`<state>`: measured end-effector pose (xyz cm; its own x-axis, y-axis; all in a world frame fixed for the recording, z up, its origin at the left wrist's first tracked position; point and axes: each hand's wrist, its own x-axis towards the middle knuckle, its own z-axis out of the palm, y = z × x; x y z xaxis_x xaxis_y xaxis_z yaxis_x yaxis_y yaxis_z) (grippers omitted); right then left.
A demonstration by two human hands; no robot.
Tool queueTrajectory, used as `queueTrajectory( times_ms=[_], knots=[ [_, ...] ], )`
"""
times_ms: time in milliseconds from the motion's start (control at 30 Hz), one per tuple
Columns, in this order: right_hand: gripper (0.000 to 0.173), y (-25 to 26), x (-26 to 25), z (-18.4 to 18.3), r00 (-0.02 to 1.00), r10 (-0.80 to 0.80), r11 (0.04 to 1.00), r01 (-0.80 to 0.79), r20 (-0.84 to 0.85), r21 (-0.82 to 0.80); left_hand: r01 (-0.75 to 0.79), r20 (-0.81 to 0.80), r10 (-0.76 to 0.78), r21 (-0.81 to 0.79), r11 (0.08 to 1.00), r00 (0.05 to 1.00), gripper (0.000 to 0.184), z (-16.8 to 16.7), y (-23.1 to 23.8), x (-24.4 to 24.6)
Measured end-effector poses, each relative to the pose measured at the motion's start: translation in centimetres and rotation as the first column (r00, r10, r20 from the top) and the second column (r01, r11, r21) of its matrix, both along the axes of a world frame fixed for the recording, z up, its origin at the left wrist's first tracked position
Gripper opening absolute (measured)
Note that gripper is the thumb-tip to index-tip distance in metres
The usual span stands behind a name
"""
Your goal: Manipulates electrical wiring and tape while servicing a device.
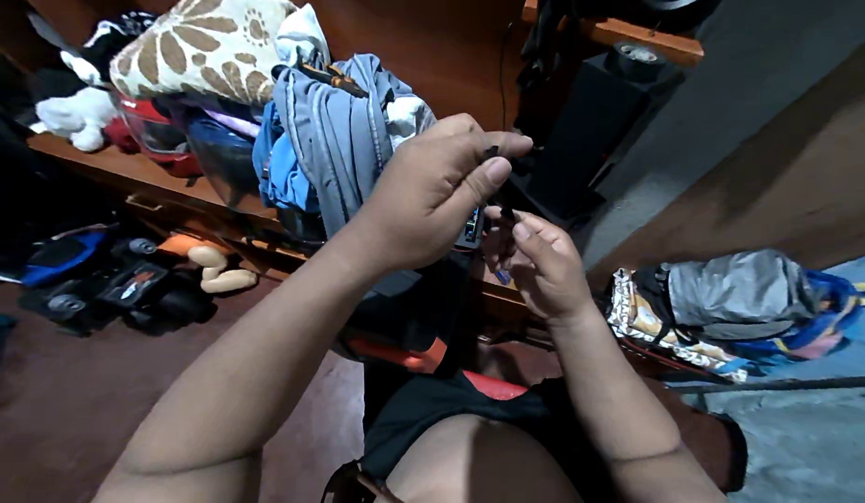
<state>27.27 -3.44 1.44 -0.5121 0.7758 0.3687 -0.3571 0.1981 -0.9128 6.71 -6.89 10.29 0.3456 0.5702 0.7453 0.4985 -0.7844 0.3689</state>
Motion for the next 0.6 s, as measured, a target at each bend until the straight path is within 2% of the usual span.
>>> queueTrajectory(
  times_ms=[100, 200, 233, 300, 400, 433, 533, 600],
  knots=[
    [0.053, 0.8, 1.0, 0.8, 0.994, 0.097, 0.993, -0.093, 0.049, -0.069, 0.005, 0.035, -0.005, 0.026, 1.000, 0.999, 0.034, -0.4, 0.4, 0.3],
    [0.058, 1.4, 1.5, 1.1, 0.994, 0.069, 0.988, -0.055, 0.090, -0.144, 0.034, 0.115, -0.040, 0.050, 0.998, 0.993, 0.035, 0.1, 0.2, 0.1],
    [0.059, 1.6, 1.6, 1.3, 0.994, 0.030, 0.993, -0.017, 0.108, -0.117, 0.045, 0.114, -0.051, 0.052, 0.998, 0.992, 0.036, 0.4, 0.2, 0.0],
    [0.067, 2.2, 1.5, 2.3, 0.997, -0.021, 0.999, 0.018, 0.081, 0.040, 0.060, 0.078, -0.059, 0.000, 0.998, 0.995, 0.036, 0.6, 0.3, -0.1],
    [0.081, 2.7, 0.3, 5.2, 1.000, -0.004, 0.966, 0.004, 0.000, 0.259, 0.075, 0.048, -0.070, -0.110, 0.991, 0.996, 0.035, 0.1, 1.0, 0.1],
    [0.075, 2.6, -0.3, 6.2, 1.000, -0.004, 0.962, 0.003, 0.002, 0.274, 0.077, 0.048, -0.071, -0.133, 0.988, 0.996, 0.036, -0.2, 1.3, 0.1],
    [0.041, 2.3, -2.1, 7.9, 0.998, -0.056, 0.975, 0.051, 0.017, 0.214, 0.067, 0.069, -0.058, -0.139, 0.988, 0.996, 0.041, -0.5, 2.1, -0.1],
    [0.029, 2.6, -2.9, 8.2, 0.994, -0.107, 0.973, 0.100, 0.024, 0.206, 0.069, 0.110, -0.055, -0.131, 0.989, 0.992, 0.044, -0.8, 2.6, -0.5]
  ],
)
